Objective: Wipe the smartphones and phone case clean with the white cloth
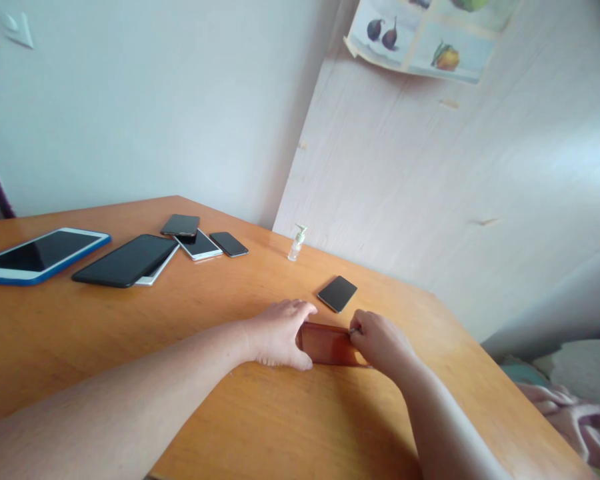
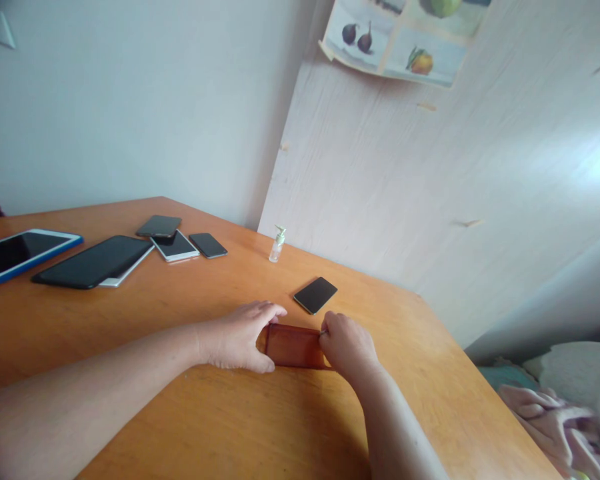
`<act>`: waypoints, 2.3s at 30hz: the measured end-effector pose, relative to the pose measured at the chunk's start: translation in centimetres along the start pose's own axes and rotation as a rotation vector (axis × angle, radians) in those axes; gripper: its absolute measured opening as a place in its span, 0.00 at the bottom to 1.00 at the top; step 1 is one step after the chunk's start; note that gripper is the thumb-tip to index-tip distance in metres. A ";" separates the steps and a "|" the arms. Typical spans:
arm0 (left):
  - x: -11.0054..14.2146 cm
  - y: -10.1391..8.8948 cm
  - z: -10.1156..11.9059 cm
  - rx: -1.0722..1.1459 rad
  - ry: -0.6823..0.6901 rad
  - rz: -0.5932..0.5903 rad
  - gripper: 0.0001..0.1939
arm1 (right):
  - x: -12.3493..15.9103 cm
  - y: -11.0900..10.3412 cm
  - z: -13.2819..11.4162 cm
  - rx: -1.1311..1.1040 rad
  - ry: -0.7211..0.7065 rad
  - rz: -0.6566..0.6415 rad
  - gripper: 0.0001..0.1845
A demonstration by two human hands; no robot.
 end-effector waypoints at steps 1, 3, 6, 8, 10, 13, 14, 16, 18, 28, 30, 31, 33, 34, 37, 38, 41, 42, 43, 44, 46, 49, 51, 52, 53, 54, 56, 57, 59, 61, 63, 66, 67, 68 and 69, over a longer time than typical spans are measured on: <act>0.0 0.0 0.1 -0.006 0.000 0.002 0.42 | 0.2 0.2 -0.9 -0.039 -0.036 0.016 0.07; 0.0 -0.1 0.3 -0.022 0.005 0.010 0.42 | 0.5 0.6 -2.8 -0.157 -0.123 0.052 0.07; -0.1 -0.2 0.5 -0.022 0.014 0.018 0.36 | 1.1 1.1 -5.6 -0.404 -0.271 0.101 0.11; -0.2 -0.2 0.5 -0.006 0.018 0.018 0.33 | 1.4 1.3 -7.0 -0.573 -0.351 0.120 0.15; -0.2 -0.2 0.4 0.007 0.024 0.020 0.32 | 1.6 1.4 -7.8 -0.699 -0.385 0.118 0.17; -0.2 0.0 0.3 0.020 0.041 0.025 0.35 | 1.8 1.3 -7.9 -0.784 -0.379 0.097 0.18; -0.2 0.0 0.3 0.021 0.045 0.024 0.36 | 1.8 1.3 -7.8 -0.794 -0.380 0.082 0.17; -0.2 0.0 0.3 0.016 0.037 0.022 0.37 | 1.8 1.2 -7.5 -0.808 -0.365 0.021 0.16; -0.1 -0.2 0.4 0.012 0.023 0.015 0.37 | 1.8 1.4 -6.9 -0.831 -0.287 -0.058 0.14; -0.1 -0.6 0.2 0.039 0.038 -0.006 0.38 | 0.5 1.8 -4.3 -1.300 0.178 -0.072 0.05; -0.2 -0.5 0.2 0.048 0.039 0.008 0.38 | 0.5 1.9 -4.2 -1.320 0.199 -0.066 0.06; -0.3 -0.6 0.2 0.056 0.041 0.020 0.36 | 0.5 1.9 -4.2 -1.323 0.202 -0.058 0.07; -0.4 -0.7 0.4 0.084 0.056 0.066 0.30 | 0.5 1.9 -4.2 -1.332 0.200 -0.045 0.08; -0.4 -0.8 0.4 0.104 0.064 0.102 0.26 | 0.5 1.9 -4.2 -1.341 0.199 -0.042 0.08; -0.6 -1.3 0.4 0.184 0.062 0.222 0.21 | 0.5 1.9 -4.4 -1.379 0.204 -0.036 0.11; -0.6 -1.3 0.4 0.210 0.057 0.250 0.20 | 0.5 1.9 -4.5 -1.394 0.207 -0.036 0.12; -0.6 -1.5 0.6 0.258 0.080 0.270 0.17 | 0.6 1.8 -4.8 -1.426 0.219 -0.044 0.14; -0.6 -1.5 0.7 0.259 0.100 0.269 0.15 | 0.7 1.7 -4.9 -1.437 0.218 -0.049 0.14; -0.6 -1.5 0.9 0.253 0.117 0.269 0.13 | 0.7 1.7 -5.0 -1.449 0.214 -0.054 0.14; -0.6 -1.5 1.1 0.244 0.129 0.269 0.12 | 0.8 1.6 -5.0 -1.462 0.207 -0.056 0.15; -0.5 -1.6 1.3 0.222 0.131 0.277 0.09 | 0.9 1.4 -5.2 -1.491 0.185 -0.056 0.15; -0.5 -1.7 1.4 0.206 0.114 0.279 0.05 | 1.1 1.2 -5.4 -1.526 0.151 -0.062 0.16; -0.5 -1.6 1.4 0.212 0.099 0.269 0.04 | 1.2 1.1 -5.6 -1.531 0.131 -0.078 0.15; -0.5 -1.6 1.3 0.221 0.086 0.264 0.04 | 1.2 1.1 -5.6 -1.520 0.129 -0.081 0.15; -0.5 -1.5 1.2 0.231 0.071 0.261 0.04 | 1.2 1.0 -5.6 -1.501 0.134 -0.075 0.14; -0.6 -1.4 1.1 0.243 0.053 0.259 0.04 | 1.1 1.0 -5.6 -1.476 0.144 -0.060 0.14; -0.7 -1.4 0.8 0.268 0.016 0.264 0.07 | 1.0 0.9 -5.2 -1.427 0.179 -0.003 0.14; -0.7 -1.3 0.6 0.280 -0.001 0.270 0.09 | 0.9 0.8 -4.9 -1.406 0.198 0.030 0.14; -0.9 -1.4 0.2 0.298 -0.036 0.287 0.12 | 0.9 0.8 -4.6 -1.379 0.226 0.075 0.13; -0.9 -1.6 -0.2 0.295 -0.070 0.305 0.15 | 0.9 0.9 -4.5 -1.355 0.223 0.092 0.11; -0.9 -1.8 -0.5 0.272 -0.096 0.323 0.18 | 0.9 0.9 -4.6 -1.324 0.188 0.096 0.09; -0.9 -2.1 -0.7 0.243 -0.110 0.345 0.21 | 1.1 0.9 -5.1 -1.276 0.126 0.090 0.09; -0.9 -2.1 -0.7 0.238 -0.113 0.349 0.21 | 1.2 0.9 -5.2 -1.268 0.113 0.085 0.09; -0.9 -2.2 -0.7 0.232 -0.117 0.351 0.22 | 1.2 1.0 -5.3 -1.265 0.104 0.078 0.10; -0.9 -2.2 -0.8 0.225 -0.122 0.352 0.22 | 1.2 1.0 -5.4 -1.266 0.098 0.070 0.10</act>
Point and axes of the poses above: each hand's wrist, its own x-axis away from the middle knuckle, its own y-axis out of the palm, z = x × y, the point moved 4 cm from there along -x, towards the middle knuckle, and after that the axes turned 8 degrees about z, right-handed, at the moved point
